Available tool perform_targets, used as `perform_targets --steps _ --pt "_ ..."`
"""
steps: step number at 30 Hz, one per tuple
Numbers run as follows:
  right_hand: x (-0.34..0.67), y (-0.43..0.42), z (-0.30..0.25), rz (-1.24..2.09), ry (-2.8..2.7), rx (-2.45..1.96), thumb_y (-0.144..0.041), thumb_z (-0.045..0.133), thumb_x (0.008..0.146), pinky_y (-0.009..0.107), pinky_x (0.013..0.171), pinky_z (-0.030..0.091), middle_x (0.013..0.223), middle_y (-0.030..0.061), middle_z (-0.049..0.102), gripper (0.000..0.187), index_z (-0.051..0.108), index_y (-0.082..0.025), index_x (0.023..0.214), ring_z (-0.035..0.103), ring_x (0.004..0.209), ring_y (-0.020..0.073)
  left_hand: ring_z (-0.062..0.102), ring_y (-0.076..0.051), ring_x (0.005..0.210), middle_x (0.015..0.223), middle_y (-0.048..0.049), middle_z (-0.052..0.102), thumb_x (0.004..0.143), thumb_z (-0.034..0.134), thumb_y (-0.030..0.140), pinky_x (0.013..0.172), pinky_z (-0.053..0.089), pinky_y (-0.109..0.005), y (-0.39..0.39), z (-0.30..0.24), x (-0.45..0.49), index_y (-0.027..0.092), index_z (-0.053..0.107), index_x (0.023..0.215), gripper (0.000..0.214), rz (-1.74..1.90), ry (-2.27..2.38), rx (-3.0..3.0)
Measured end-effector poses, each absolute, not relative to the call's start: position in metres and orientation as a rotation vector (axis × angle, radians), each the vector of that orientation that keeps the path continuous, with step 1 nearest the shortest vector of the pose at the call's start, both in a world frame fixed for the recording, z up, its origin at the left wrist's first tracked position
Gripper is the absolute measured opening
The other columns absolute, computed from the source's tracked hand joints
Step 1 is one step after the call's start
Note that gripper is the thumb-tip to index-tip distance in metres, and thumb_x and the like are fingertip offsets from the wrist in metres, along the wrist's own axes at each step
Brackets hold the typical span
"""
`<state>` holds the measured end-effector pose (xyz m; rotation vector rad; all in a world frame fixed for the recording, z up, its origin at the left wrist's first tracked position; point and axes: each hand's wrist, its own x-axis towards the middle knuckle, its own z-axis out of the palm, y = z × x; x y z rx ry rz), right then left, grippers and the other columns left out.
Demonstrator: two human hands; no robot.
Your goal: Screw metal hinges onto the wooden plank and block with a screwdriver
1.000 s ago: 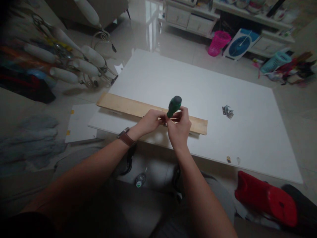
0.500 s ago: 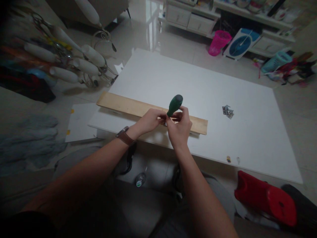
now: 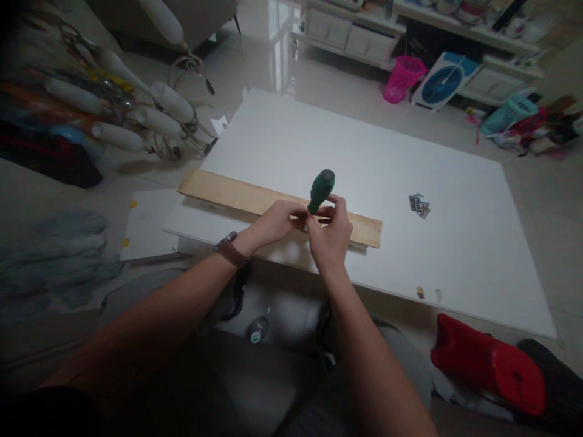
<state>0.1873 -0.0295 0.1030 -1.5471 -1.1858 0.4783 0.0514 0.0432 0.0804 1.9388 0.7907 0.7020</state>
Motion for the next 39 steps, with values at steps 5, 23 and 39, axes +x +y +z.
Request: perform_targets --steps 5,23,39 --pt "0.1880 -0.0287 0.1019 0.493 -1.192 -1.551 -0.027 0.078 0.079 0.032 0.067 0.061 0.084 -0.0038 0.073 0.037 0.058 -0.027 0.111 0.074 0.074 0.0175 0.071 -0.020 0.084 0.088 -0.0083 0.081 0.085 0.060 0.002 0.078 0.053 -0.030 0.0417 0.0801 0.0522 0.014 0.081 0.087 0.024 0.754 0.830 1.935" --pt "0.1869 -0.0280 0.1014 0.480 -1.174 -1.543 -0.029 0.078 0.079 0.031 0.066 0.062 0.082 -0.0040 0.072 0.032 0.057 -0.026 0.104 0.073 0.072 0.0166 0.069 -0.018 0.080 0.084 -0.0056 0.079 0.086 0.061 0.001 0.081 0.052 -0.030 0.0417 0.0823 0.0510 0.016 0.078 0.083 0.023 0.764 0.853 1.973" --pt "0.1875 -0.0277 0.1005 0.443 -1.198 -1.536 -0.026 0.076 0.079 0.031 0.066 0.061 0.084 -0.0042 0.068 0.032 0.056 -0.028 0.104 0.071 0.073 0.0163 0.069 -0.019 0.083 0.088 -0.0068 0.079 0.087 0.061 0.002 0.081 0.052 -0.031 0.0394 0.0840 0.0516 0.015 0.079 0.087 0.022 0.730 0.817 1.959"
